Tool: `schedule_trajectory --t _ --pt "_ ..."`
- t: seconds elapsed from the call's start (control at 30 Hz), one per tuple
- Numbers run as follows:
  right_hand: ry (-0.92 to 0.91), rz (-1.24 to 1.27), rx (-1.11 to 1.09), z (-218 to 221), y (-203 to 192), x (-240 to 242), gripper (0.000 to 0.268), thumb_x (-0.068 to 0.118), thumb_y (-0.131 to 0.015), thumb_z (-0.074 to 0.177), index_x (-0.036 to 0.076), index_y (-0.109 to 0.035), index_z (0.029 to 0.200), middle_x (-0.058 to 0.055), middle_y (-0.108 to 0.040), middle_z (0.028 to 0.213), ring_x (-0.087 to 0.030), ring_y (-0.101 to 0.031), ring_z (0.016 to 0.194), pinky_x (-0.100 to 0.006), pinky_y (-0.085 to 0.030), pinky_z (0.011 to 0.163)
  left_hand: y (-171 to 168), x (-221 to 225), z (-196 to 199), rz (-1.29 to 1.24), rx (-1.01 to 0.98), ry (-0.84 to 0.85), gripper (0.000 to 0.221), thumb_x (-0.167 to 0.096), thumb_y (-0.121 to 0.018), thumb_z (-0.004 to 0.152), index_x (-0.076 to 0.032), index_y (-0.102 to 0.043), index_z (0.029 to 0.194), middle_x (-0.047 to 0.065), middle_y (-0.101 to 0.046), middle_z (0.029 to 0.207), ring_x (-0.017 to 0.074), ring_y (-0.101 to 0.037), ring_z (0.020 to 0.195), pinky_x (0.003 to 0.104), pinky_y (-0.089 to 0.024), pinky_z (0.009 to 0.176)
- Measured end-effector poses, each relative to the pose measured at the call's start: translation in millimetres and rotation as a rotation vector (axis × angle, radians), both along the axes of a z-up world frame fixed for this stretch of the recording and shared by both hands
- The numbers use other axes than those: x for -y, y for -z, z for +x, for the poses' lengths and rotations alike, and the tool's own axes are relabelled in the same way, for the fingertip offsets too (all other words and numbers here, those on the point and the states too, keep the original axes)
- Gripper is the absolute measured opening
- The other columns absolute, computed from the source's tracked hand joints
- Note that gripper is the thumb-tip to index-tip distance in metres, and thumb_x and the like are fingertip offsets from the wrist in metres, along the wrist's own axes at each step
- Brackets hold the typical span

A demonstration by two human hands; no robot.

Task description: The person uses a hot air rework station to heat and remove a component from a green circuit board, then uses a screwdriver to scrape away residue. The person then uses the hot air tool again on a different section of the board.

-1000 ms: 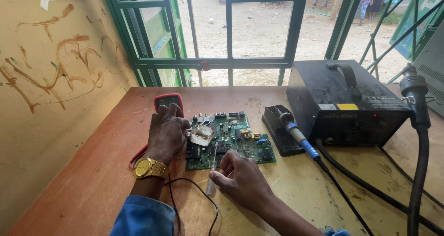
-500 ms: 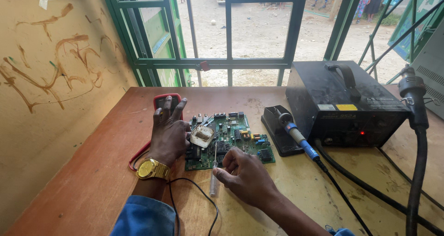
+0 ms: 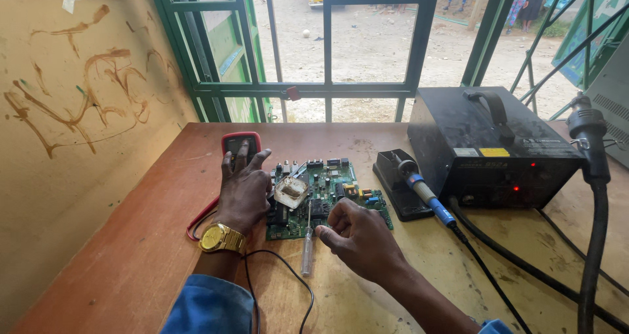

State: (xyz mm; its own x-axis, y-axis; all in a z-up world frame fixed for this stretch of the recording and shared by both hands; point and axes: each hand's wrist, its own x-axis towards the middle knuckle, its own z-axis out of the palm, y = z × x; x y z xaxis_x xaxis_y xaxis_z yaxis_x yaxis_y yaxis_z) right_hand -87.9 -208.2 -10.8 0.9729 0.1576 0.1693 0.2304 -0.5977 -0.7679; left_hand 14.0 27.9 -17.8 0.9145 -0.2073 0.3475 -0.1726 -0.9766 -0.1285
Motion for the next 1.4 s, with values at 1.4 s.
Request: schedule_trajectory --t 1.4 --pt "-0.002 0.024 0.205 31 34 27 0.024 0.024 -0.080 0.082 0.007 -0.073 0.097 -0.013 -0.079 0.074 -0.034 -0.077 0.070 -0.043 -0.057 0.061 -14 10 -21 -0.069 0.039 0.083 0.034 -0.015 -0.081 0.076 -0.033 -0.076 0.104 -0.010 -0.080 0.101 0.0124 -0.053 0.139 0.054 0.007 0.131"
